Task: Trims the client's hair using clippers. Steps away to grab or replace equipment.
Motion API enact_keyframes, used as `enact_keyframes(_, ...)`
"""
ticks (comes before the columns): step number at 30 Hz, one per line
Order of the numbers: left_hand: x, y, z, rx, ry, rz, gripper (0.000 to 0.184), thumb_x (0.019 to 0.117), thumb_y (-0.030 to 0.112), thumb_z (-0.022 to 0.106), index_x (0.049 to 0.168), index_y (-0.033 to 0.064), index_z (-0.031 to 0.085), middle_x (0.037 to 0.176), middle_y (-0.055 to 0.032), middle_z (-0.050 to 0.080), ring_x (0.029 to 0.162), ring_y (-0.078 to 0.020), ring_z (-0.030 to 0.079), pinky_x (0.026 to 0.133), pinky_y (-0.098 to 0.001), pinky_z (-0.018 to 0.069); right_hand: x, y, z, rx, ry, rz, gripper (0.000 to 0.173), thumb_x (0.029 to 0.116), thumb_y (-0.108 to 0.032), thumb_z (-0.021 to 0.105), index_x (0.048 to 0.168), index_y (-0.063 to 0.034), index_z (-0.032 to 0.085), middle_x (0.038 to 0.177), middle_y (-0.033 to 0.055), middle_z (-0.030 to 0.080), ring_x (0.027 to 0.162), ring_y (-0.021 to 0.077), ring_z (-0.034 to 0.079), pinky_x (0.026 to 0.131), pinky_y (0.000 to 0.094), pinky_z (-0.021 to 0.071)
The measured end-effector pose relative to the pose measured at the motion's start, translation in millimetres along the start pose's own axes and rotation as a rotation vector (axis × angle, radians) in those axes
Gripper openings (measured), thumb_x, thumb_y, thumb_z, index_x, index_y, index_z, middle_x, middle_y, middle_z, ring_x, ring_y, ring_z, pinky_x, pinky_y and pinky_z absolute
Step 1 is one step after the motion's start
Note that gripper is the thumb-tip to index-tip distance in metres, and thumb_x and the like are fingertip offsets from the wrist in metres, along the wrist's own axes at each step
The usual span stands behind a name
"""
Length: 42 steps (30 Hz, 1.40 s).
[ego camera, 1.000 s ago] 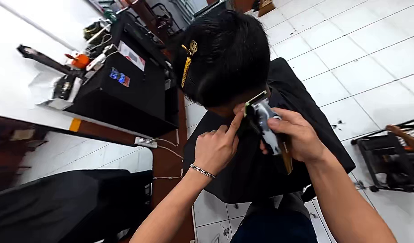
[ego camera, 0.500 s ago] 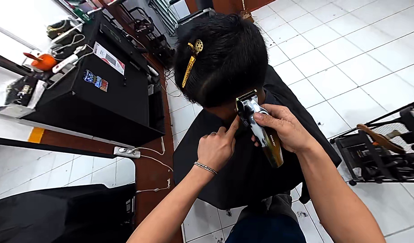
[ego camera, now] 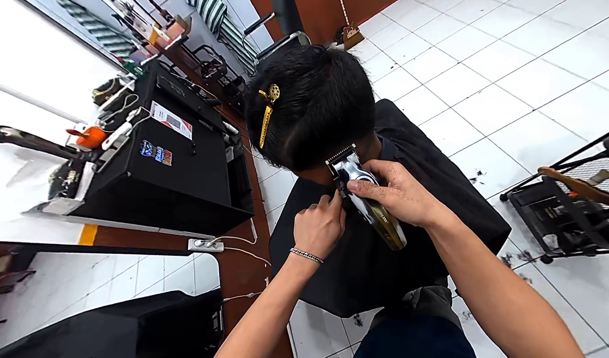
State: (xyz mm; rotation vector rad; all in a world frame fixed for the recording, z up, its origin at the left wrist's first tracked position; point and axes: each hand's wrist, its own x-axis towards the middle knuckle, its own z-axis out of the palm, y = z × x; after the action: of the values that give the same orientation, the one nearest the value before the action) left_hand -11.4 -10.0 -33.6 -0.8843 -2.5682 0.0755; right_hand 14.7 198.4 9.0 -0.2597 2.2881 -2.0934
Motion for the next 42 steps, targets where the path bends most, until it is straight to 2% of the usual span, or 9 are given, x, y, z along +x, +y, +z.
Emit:
enact_keyframes(7,2.5,-0.1,1.8,0.005,0.007,0.008,0.032,0.0983,0.02,0.049,0.104,0.0036,0.075,0.074,-0.0145,0.068,0.055,-0.0326,0.066,0.043,-0.0455,0.0476,2.2,-2.1,1.2,-0.02,0.04,-0.008,0.03,0.0977,-0.037,0.066,0.103,-0.0074,0.067,0.078,0.0003,0.065,0.068,0.0065,0.062,0.062,0.0259,0.0517)
enact_keyframes(10,3.9,1.8,-0.6,-0.004,-0.022,-0.008,0.031,0.0999,0.022,0.049,0.094,0.004,0.073,0.078,-0.0157,0.068,0.058,-0.0342,0.068,0.045,-0.0481,0.0497,3.3,-1.1,2.2,-0.095,0.028,-0.056,0.037,0.0968,-0.04,0.066,0.115,-0.0077,0.066,0.091,0.0023,0.069,0.082,0.0097,0.067,0.074,0.0332,0.0562)
enact_keyframes(15,4.3,1.8,0.7,0.017,0.001,0.003,0.03,0.0972,0.022,0.05,0.087,0.003,0.071,0.075,-0.0154,0.068,0.057,-0.0338,0.068,0.044,-0.0474,0.0489,3.7,-3.6,1.8,-0.056,0.007,0.009,0.032,0.0978,-0.039,0.067,0.105,-0.0076,0.069,0.082,0.0014,0.067,0.073,0.0091,0.064,0.067,0.0314,0.0534)
enact_keyframes(18,4.9,2.5,0.3,0.044,0.013,0.017,0.033,0.0979,0.024,0.05,0.08,0.0036,0.07,0.074,-0.0143,0.068,0.057,-0.0328,0.068,0.044,-0.047,0.0487,5.3,-6.1,4.4,-0.094,0.008,-0.023,0.038,0.0977,-0.04,0.067,0.116,-0.0069,0.066,0.092,0.0041,0.069,0.083,0.0124,0.067,0.076,0.0368,0.0557)
enact_keyframes(22,6.1,3.2,-2.8,0.055,-0.001,0.021,0.031,0.0953,0.023,0.052,0.08,0.0027,0.07,0.074,-0.0152,0.069,0.058,-0.0342,0.069,0.044,-0.048,0.0487,5.2,-9.3,2.5,-0.092,-0.02,0.025,0.035,0.0987,-0.042,0.067,0.105,-0.0068,0.067,0.081,0.0028,0.065,0.073,0.0115,0.063,0.067,0.0347,0.0523)
enact_keyframes(26,5.3,3.3,-3.5,0.066,0.012,0.025,0.033,0.097,0.024,0.051,0.081,0.004,0.07,0.073,-0.0139,0.07,0.058,-0.0332,0.069,0.044,-0.047,0.0487,2.2,-13.7,5.6,-0.112,-0.009,-0.011,0.036,0.0987,-0.039,0.067,0.112,-0.0062,0.066,0.086,0.0036,0.065,0.076,0.0115,0.063,0.069,0.034,0.052)
enact_keyframes(29,6.2,3.3,-4.5,0.074,0.014,0.027,0.032,0.0963,0.023,0.051,0.082,0.0032,0.071,0.074,-0.0141,0.07,0.058,-0.0327,0.069,0.044,-0.0465,0.0492,-1.8,-17.4,9.8,-0.114,0.048,-0.005,0.032,0.0993,-0.037,0.068,0.105,-0.0054,0.067,0.076,0.0046,0.064,0.064,0.0129,0.062,0.058,0.0326,0.0514)
enact_keyframes(33,4.4,2.8,-3.8,0.086,0.015,0.033,0.032,0.096,0.023,0.051,0.08,0.0035,0.071,0.074,-0.014,0.07,0.057,-0.0321,0.069,0.044,-0.0462,0.0487,-3.1,-16.4,10.2,-0.167,0.049,-0.042,0.037,0.0973,-0.037,0.07,0.118,-0.0062,0.064,0.086,0.0054,0.067,0.075,0.0143,0.066,0.067,0.0362,0.0553)
enact_keyframes(42,4.0,3.5,-7.9,0.149,-0.032,0.033,0.033,0.0946,0.026,0.054,0.078,0.0027,0.071,0.073,-0.0156,0.07,0.061,-0.0343,0.07,0.045,-0.0493,0.0488,0.6,-13.7,6.2,-0.11,-0.055,-0.021,0.034,0.0988,-0.037,0.069,0.112,-0.0056,0.066,0.083,0.0055,0.065,0.075,0.0141,0.064,0.068,0.0367,0.0535)
